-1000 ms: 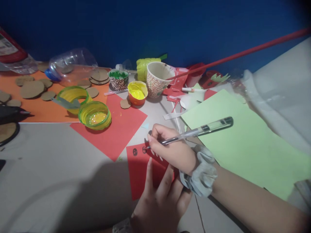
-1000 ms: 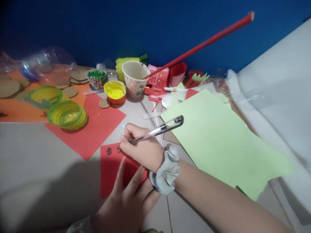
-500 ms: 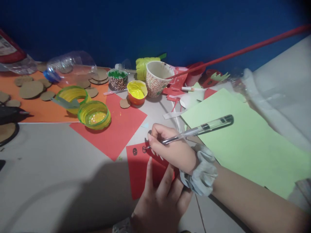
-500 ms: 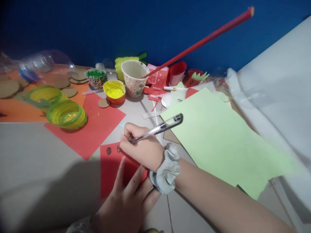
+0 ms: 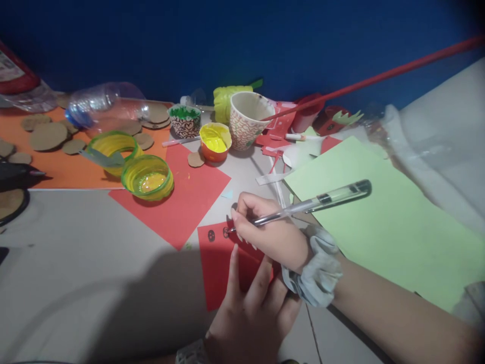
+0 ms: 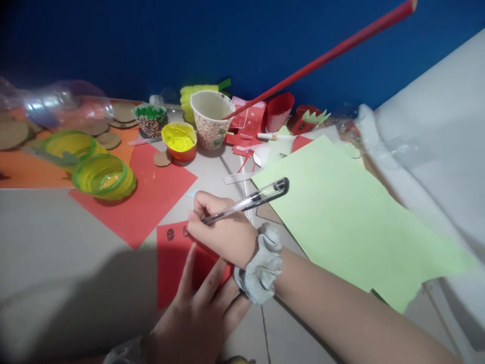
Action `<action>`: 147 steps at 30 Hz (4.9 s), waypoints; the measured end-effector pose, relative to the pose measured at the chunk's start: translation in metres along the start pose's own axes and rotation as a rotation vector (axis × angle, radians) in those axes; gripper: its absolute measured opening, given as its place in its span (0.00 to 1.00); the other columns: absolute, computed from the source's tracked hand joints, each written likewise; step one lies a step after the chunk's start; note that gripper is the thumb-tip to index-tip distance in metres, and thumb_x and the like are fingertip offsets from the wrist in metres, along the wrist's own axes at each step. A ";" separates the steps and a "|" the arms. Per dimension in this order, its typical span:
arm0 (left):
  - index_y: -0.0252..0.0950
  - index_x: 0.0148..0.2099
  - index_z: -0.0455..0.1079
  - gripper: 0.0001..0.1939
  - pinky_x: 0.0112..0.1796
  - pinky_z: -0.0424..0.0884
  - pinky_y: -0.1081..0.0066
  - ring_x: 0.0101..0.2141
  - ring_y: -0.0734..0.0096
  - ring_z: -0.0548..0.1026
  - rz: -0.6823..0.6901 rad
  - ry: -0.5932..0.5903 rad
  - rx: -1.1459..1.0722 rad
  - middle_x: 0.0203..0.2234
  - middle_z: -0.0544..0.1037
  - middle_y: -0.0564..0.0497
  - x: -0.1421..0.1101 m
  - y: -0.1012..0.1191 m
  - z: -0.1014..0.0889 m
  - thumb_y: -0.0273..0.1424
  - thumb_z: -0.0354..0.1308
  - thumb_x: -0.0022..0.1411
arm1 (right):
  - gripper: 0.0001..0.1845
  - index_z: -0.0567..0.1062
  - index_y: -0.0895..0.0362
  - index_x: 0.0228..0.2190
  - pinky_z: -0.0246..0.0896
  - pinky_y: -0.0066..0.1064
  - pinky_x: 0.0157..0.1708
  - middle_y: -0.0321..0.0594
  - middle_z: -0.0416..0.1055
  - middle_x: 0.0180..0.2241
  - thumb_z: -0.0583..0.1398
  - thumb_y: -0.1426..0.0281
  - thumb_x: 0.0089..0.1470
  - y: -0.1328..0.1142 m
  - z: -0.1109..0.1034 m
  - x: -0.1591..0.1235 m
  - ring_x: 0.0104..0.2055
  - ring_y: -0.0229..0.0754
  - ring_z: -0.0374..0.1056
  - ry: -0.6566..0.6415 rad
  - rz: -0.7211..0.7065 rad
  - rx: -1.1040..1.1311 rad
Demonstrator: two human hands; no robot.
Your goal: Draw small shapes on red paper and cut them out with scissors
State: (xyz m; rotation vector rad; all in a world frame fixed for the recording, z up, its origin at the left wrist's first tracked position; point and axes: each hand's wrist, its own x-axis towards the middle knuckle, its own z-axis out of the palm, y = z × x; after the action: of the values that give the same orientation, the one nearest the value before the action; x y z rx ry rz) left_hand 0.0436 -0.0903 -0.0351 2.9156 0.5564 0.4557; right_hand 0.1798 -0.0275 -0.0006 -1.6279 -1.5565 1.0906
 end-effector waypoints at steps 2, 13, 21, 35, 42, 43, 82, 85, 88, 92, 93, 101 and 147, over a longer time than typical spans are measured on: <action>0.47 0.56 0.68 0.26 0.58 0.23 0.39 0.53 0.50 0.58 0.005 -0.005 -0.002 0.47 0.73 0.52 0.001 -0.001 -0.001 0.49 0.40 0.66 | 0.12 0.59 0.54 0.22 0.50 0.25 0.23 0.28 0.59 0.18 0.55 0.73 0.54 0.000 0.000 0.000 0.21 0.33 0.56 -0.009 -0.006 -0.001; 0.47 0.54 0.70 0.20 0.58 0.23 0.40 0.52 0.51 0.58 0.005 0.043 0.012 0.48 0.72 0.53 0.000 0.000 0.000 0.41 0.43 0.67 | 0.12 0.59 0.55 0.22 0.52 0.24 0.23 0.28 0.59 0.18 0.55 0.73 0.55 0.003 0.002 0.000 0.22 0.32 0.56 -0.005 -0.020 -0.002; 0.47 0.54 0.71 0.18 0.59 0.26 0.41 0.51 0.53 0.61 -0.006 0.119 0.056 0.45 0.73 0.53 0.004 -0.002 0.003 0.39 0.45 0.66 | 0.12 0.59 0.54 0.22 0.52 0.24 0.22 0.28 0.61 0.18 0.56 0.72 0.54 0.001 0.001 0.000 0.21 0.33 0.57 -0.020 -0.014 0.015; 0.49 0.49 0.74 0.17 0.60 0.23 0.44 0.49 0.56 0.63 -0.015 0.145 0.039 0.41 0.76 0.55 0.006 -0.002 0.002 0.37 0.45 0.66 | 0.11 0.60 0.54 0.22 0.52 0.26 0.23 0.29 0.62 0.20 0.56 0.72 0.54 0.004 0.002 0.000 0.22 0.33 0.58 -0.040 -0.010 0.017; 0.48 0.51 0.73 0.17 0.60 0.25 0.42 0.50 0.54 0.62 -0.008 0.125 0.045 0.41 0.75 0.54 0.004 -0.001 0.003 0.39 0.46 0.66 | 0.12 0.59 0.54 0.22 0.53 0.26 0.23 0.29 0.62 0.20 0.56 0.73 0.53 0.003 0.002 0.001 0.23 0.34 0.58 -0.040 -0.008 0.031; 0.48 0.52 0.72 0.17 0.59 0.24 0.43 0.50 0.54 0.62 -0.003 0.108 0.042 0.42 0.75 0.54 0.004 -0.001 0.003 0.39 0.46 0.66 | 0.12 0.58 0.54 0.22 0.53 0.26 0.23 0.29 0.61 0.20 0.56 0.73 0.53 0.003 0.002 0.001 0.23 0.34 0.57 -0.035 -0.015 0.027; 0.48 0.52 0.72 0.17 0.58 0.26 0.39 0.51 0.51 0.61 0.016 0.094 0.033 0.42 0.74 0.52 0.000 -0.001 0.005 0.36 0.48 0.64 | 0.11 0.59 0.54 0.22 0.54 0.26 0.24 0.29 0.63 0.19 0.56 0.73 0.52 0.001 0.001 0.001 0.23 0.34 0.59 -0.038 0.003 0.030; 0.47 0.53 0.72 0.19 0.58 0.24 0.41 0.51 0.51 0.60 0.024 0.084 0.031 0.42 0.73 0.51 0.000 -0.002 0.004 0.39 0.46 0.65 | 0.11 0.59 0.54 0.22 0.54 0.26 0.25 0.30 0.64 0.20 0.56 0.73 0.53 0.002 0.001 0.001 0.23 0.34 0.60 -0.037 0.007 0.026; 0.47 0.51 0.72 0.17 0.58 0.24 0.41 0.51 0.52 0.60 0.008 0.075 0.037 0.42 0.74 0.52 0.001 -0.001 0.003 0.39 0.47 0.65 | 0.12 0.59 0.54 0.21 0.53 0.26 0.24 0.29 0.63 0.19 0.56 0.73 0.52 0.002 0.001 0.001 0.23 0.34 0.60 -0.044 -0.001 0.021; 0.48 0.53 0.70 0.18 0.58 0.23 0.39 0.52 0.51 0.59 -0.004 0.015 0.017 0.44 0.73 0.53 0.000 0.000 0.002 0.41 0.47 0.64 | 0.11 0.59 0.54 0.22 0.53 0.26 0.24 0.29 0.62 0.20 0.55 0.74 0.53 0.000 0.001 0.001 0.23 0.34 0.58 -0.034 -0.015 0.001; 0.49 0.54 0.70 0.18 0.58 0.24 0.39 0.52 0.50 0.59 0.003 0.025 0.022 0.44 0.73 0.53 0.000 0.001 0.002 0.41 0.47 0.64 | 0.11 0.59 0.54 0.22 0.52 0.26 0.24 0.29 0.62 0.20 0.55 0.73 0.52 0.000 0.001 0.000 0.23 0.34 0.57 -0.039 -0.014 -0.003; 0.47 0.50 0.72 0.16 0.58 0.26 0.40 0.51 0.52 0.60 -0.010 0.093 0.009 0.42 0.74 0.53 0.001 0.000 0.004 0.36 0.48 0.64 | 0.11 0.59 0.54 0.22 0.53 0.27 0.24 0.29 0.62 0.20 0.56 0.73 0.52 -0.001 0.000 0.000 0.23 0.34 0.58 -0.042 0.008 0.011; 0.47 0.54 0.70 0.19 0.57 0.22 0.41 0.52 0.51 0.58 -0.013 0.012 -0.013 0.45 0.74 0.53 0.000 0.000 0.001 0.38 0.45 0.65 | 0.11 0.59 0.54 0.22 0.51 0.27 0.23 0.29 0.62 0.19 0.56 0.72 0.53 0.001 0.002 0.001 0.22 0.34 0.57 -0.025 -0.006 0.005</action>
State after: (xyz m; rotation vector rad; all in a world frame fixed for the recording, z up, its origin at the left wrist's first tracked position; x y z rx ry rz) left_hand 0.0437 -0.0910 -0.0362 2.8972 0.5720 0.4739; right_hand 0.1788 -0.0271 -0.0027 -1.6112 -1.5724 1.1145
